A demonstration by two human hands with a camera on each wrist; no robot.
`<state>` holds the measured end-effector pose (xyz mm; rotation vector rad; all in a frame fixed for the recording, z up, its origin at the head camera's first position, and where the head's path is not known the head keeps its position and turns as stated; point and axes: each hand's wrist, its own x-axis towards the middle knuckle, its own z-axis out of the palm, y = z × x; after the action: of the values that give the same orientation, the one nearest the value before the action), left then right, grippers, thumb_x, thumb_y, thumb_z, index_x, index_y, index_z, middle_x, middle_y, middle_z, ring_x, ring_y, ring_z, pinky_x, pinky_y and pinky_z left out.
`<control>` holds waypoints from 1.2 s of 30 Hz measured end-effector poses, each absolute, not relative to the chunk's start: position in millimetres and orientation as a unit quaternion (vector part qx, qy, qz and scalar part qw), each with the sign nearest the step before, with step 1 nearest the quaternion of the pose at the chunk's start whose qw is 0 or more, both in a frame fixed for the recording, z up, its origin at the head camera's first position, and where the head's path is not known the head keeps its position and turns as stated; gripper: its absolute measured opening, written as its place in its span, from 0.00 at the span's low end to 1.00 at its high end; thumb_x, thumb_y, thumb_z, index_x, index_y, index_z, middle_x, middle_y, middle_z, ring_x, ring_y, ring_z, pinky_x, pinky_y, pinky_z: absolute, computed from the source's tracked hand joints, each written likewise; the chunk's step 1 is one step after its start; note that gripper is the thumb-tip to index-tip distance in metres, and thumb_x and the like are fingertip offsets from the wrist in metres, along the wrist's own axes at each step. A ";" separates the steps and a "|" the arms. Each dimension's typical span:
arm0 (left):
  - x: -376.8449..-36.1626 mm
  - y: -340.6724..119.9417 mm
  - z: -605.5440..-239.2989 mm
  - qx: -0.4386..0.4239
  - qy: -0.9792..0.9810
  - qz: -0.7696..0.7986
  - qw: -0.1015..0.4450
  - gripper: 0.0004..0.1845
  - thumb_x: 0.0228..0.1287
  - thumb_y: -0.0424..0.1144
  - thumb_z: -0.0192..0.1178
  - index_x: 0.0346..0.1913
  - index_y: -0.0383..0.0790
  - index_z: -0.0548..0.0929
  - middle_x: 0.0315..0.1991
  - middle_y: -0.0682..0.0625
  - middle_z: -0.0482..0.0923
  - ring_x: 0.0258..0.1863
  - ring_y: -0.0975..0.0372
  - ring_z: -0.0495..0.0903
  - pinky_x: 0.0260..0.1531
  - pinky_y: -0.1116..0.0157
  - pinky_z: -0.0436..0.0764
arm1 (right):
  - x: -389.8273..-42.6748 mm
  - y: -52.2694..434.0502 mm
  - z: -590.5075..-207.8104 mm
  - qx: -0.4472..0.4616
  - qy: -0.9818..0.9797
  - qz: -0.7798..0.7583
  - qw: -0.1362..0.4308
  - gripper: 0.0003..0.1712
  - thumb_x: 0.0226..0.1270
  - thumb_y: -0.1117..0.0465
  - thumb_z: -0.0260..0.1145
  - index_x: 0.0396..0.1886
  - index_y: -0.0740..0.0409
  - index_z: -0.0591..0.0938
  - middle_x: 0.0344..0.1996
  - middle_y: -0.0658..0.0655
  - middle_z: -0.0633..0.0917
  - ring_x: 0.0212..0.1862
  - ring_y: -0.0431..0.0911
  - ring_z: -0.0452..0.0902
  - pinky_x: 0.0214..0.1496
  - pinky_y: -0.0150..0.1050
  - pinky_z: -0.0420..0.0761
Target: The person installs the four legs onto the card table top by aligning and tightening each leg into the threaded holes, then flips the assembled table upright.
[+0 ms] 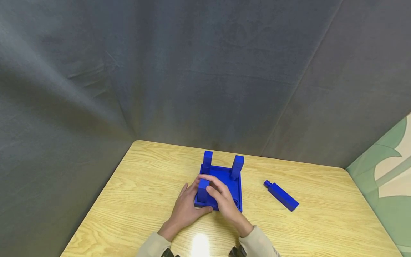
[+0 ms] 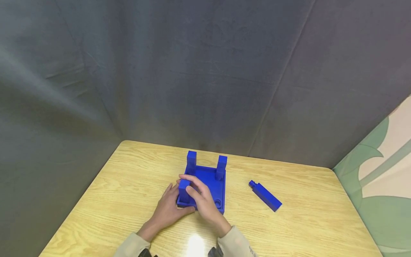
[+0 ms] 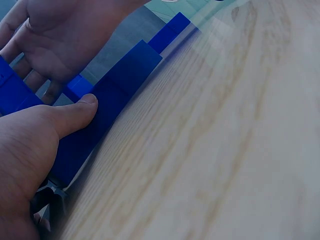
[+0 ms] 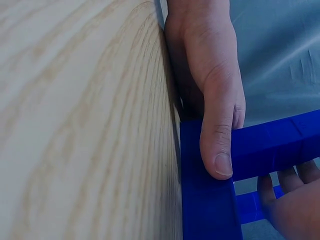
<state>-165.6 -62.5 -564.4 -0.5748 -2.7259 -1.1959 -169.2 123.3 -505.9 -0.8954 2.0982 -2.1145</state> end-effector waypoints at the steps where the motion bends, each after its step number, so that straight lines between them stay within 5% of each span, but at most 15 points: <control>1: -165.8 -62.6 -564.7 -0.189 -0.898 -0.393 0.054 0.62 0.60 0.60 0.81 0.89 0.41 0.60 0.86 0.45 0.64 0.85 0.53 0.64 0.89 0.45 0.49 | -169.0 122.9 -505.8 -0.286 0.675 -0.680 0.013 0.24 0.90 0.67 0.52 0.77 0.66 0.78 0.76 0.67 0.79 0.78 0.42 0.74 0.78 0.31 0.72; 6: -165.7 -62.8 -564.8 -0.185 -0.900 -0.392 0.052 0.63 0.60 0.62 0.80 0.90 0.40 0.58 0.87 0.44 0.62 0.84 0.51 0.66 0.89 0.43 0.50 | -169.1 121.0 -507.8 -0.281 0.696 -0.660 -0.025 0.21 0.86 0.71 0.58 0.73 0.67 0.80 0.71 0.71 0.82 0.73 0.42 0.77 0.74 0.32 0.76; 15: -165.0 -63.6 -563.3 -0.194 -0.893 -0.403 0.053 0.59 0.61 0.64 0.79 0.89 0.47 0.63 0.88 0.43 0.60 0.86 0.51 0.63 0.89 0.44 0.49 | -166.1 116.5 -506.3 -0.211 0.746 -0.625 -0.084 0.18 0.79 0.68 0.70 0.65 0.59 0.85 0.62 0.59 0.88 0.66 0.44 0.81 0.72 0.36 0.79; 28: -163.2 -64.1 -561.3 -0.183 -0.890 -0.414 0.048 0.62 0.59 0.63 0.80 0.90 0.41 0.60 0.88 0.43 0.59 0.86 0.50 0.62 0.89 0.45 0.48 | -163.5 112.5 -500.8 -0.154 0.776 -0.603 -0.105 0.15 0.72 0.64 0.79 0.55 0.54 0.86 0.54 0.50 0.91 0.59 0.49 0.86 0.67 0.61 0.84; 31: -163.2 -63.8 -561.0 -0.185 -0.891 -0.411 0.050 0.62 0.60 0.63 0.80 0.90 0.41 0.60 0.88 0.43 0.59 0.86 0.49 0.63 0.89 0.44 0.48 | -163.1 113.8 -500.3 -0.161 0.777 -0.599 -0.107 0.14 0.74 0.64 0.78 0.56 0.54 0.86 0.55 0.50 0.91 0.59 0.49 0.86 0.67 0.60 0.84; 36: -163.1 -62.6 -560.1 -0.188 -0.892 -0.408 0.047 0.62 0.61 0.61 0.80 0.90 0.41 0.60 0.89 0.43 0.58 0.86 0.50 0.62 0.89 0.44 0.47 | -166.4 118.9 -503.9 -0.220 0.755 -0.610 -0.101 0.17 0.85 0.65 0.63 0.67 0.61 0.83 0.59 0.63 0.88 0.62 0.50 0.84 0.69 0.44 0.83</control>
<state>-163.1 -62.6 -560.1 -0.5731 -2.7224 -1.2455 -166.4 118.9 -503.9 -0.7391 2.5356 -2.0493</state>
